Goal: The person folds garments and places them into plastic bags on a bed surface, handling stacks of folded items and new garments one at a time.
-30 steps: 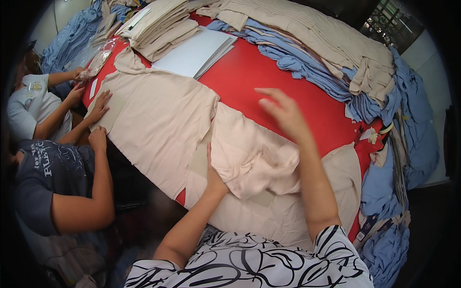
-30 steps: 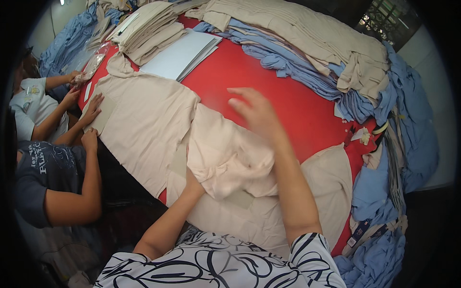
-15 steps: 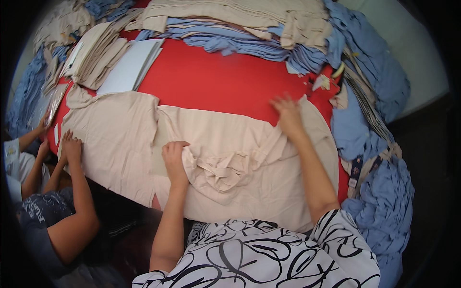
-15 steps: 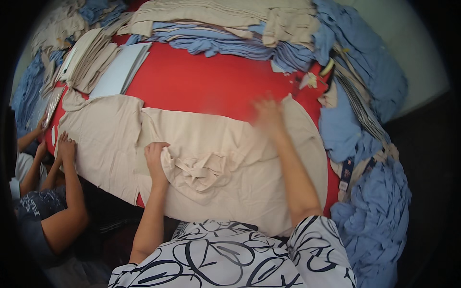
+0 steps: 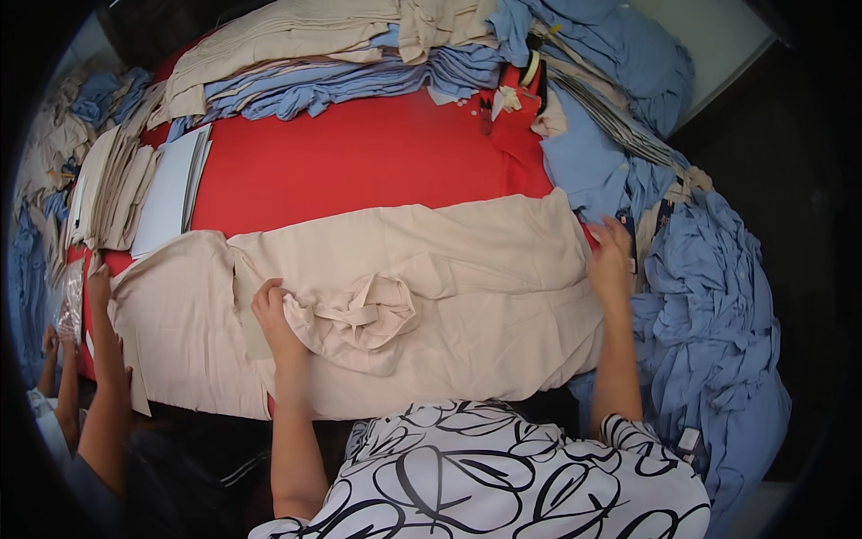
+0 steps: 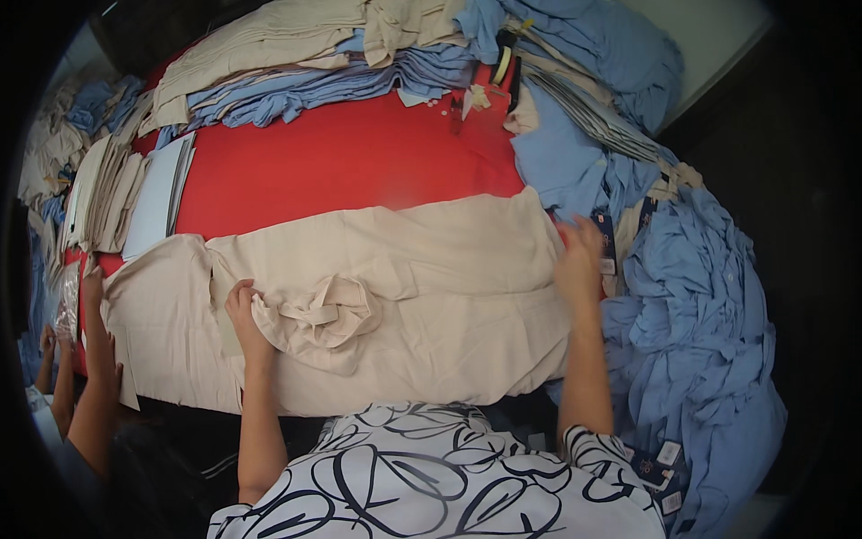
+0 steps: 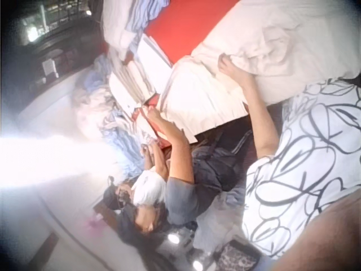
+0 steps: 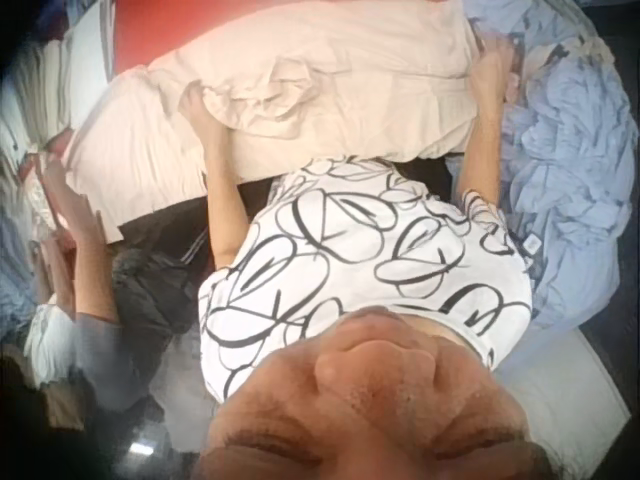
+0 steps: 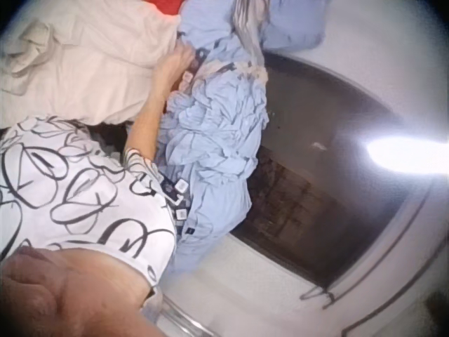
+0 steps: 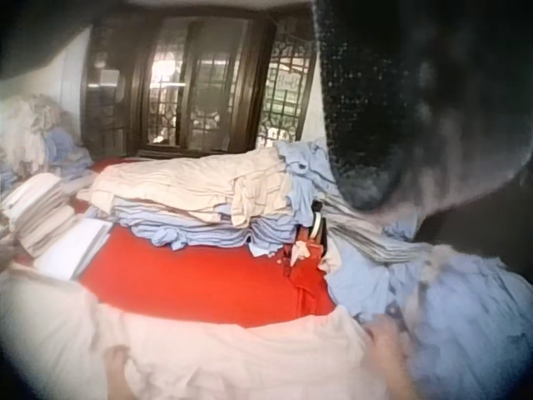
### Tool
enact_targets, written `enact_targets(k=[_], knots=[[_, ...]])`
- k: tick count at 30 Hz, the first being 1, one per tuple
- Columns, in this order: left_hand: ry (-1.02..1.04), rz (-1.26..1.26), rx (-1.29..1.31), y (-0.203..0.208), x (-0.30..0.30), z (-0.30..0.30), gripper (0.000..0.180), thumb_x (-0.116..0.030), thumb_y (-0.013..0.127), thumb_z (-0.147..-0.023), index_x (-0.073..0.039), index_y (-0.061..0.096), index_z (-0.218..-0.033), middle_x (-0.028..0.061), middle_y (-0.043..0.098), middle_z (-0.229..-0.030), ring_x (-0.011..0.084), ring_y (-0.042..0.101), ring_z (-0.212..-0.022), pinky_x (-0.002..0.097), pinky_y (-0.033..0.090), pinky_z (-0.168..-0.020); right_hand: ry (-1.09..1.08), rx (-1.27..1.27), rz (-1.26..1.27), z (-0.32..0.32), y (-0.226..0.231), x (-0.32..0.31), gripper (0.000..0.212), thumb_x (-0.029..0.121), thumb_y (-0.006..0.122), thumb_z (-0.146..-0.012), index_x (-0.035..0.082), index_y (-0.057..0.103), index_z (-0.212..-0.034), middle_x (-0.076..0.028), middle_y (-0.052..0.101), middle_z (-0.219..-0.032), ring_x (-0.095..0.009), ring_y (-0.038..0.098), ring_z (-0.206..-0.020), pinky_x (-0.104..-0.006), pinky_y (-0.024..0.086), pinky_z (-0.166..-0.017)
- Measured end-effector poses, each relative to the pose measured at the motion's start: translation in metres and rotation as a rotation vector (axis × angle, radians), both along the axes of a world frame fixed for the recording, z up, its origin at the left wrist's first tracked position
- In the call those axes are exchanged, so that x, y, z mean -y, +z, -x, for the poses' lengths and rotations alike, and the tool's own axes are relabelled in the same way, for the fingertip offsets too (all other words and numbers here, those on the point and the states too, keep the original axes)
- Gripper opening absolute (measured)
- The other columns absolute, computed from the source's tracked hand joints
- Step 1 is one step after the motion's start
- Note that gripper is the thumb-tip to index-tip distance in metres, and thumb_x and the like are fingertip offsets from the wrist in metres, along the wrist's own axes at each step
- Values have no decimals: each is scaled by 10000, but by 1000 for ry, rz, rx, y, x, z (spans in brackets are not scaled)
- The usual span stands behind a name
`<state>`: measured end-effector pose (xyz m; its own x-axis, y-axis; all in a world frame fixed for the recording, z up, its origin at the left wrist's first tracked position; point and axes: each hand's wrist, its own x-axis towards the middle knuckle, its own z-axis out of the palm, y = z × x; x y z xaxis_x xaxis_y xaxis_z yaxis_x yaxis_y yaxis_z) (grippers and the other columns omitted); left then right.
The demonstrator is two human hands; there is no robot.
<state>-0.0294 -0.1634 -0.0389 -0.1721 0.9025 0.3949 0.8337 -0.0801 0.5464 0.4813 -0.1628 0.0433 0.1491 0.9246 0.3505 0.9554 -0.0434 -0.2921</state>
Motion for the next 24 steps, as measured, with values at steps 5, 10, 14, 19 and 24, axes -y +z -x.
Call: enact_targets(k=[5, 10, 14, 19, 24], knots=[[-205, 133, -57, 32, 11, 19, 441, -184, 714, -785, -47, 552, -1171, 147, 507, -1326, 365, 433, -1235, 435, 351, -1050, 57, 26, 40, 11, -91, -68, 545, 339, 465, -987, 67, 399, -1454, -163, 366, -1521, -330, 356, -1396, -482, 300, -1123], [-161, 81, -72, 19, 19, 27, 457, -232, 721, -798, -53, 551, -1183, 152, 507, -1332, 371, 429, -1240, 480, 311, -1080, -273, 78, 297, -31, -76, -81, 654, 499, 353, -1005, 102, 280, -1519, -120, 317, -1562, -331, 341, -1407, -586, 256, -1117], [-176, 33, -95, 13, 19, 27, 359, -136, 681, -796, -35, 565, -1120, 156, 512, -1309, 380, 434, -1239, 505, 281, -1101, -283, 150, 236, -3, -65, -78, 591, 392, 491, -966, 86, 385, -1459, -155, 385, -1505, -344, 405, -1346, -554, 306, -1099], [-258, -90, -308, 20, 18, 38, 281, -106, 682, -759, -19, 579, -1006, 138, 565, -1189, 351, 482, -1177, 481, 321, -1067, 426, -206, 122, 190, -18, -3, 667, 230, 749, -784, 47, 491, -1371, -182, 517, -1347, -342, 435, -1292, -418, 337, -1098], [-444, -48, -183, 6, 4, 51, 252, -138, 704, -761, -45, 583, -961, 91, 577, -1041, 313, 532, -989, 450, 352, -994, 750, -153, 383, 275, -8, 62, 417, 143, 713, -785, 52, 610, -1179, -145, 596, -1142, -277, 529, -1143, -379, 411, -977]])
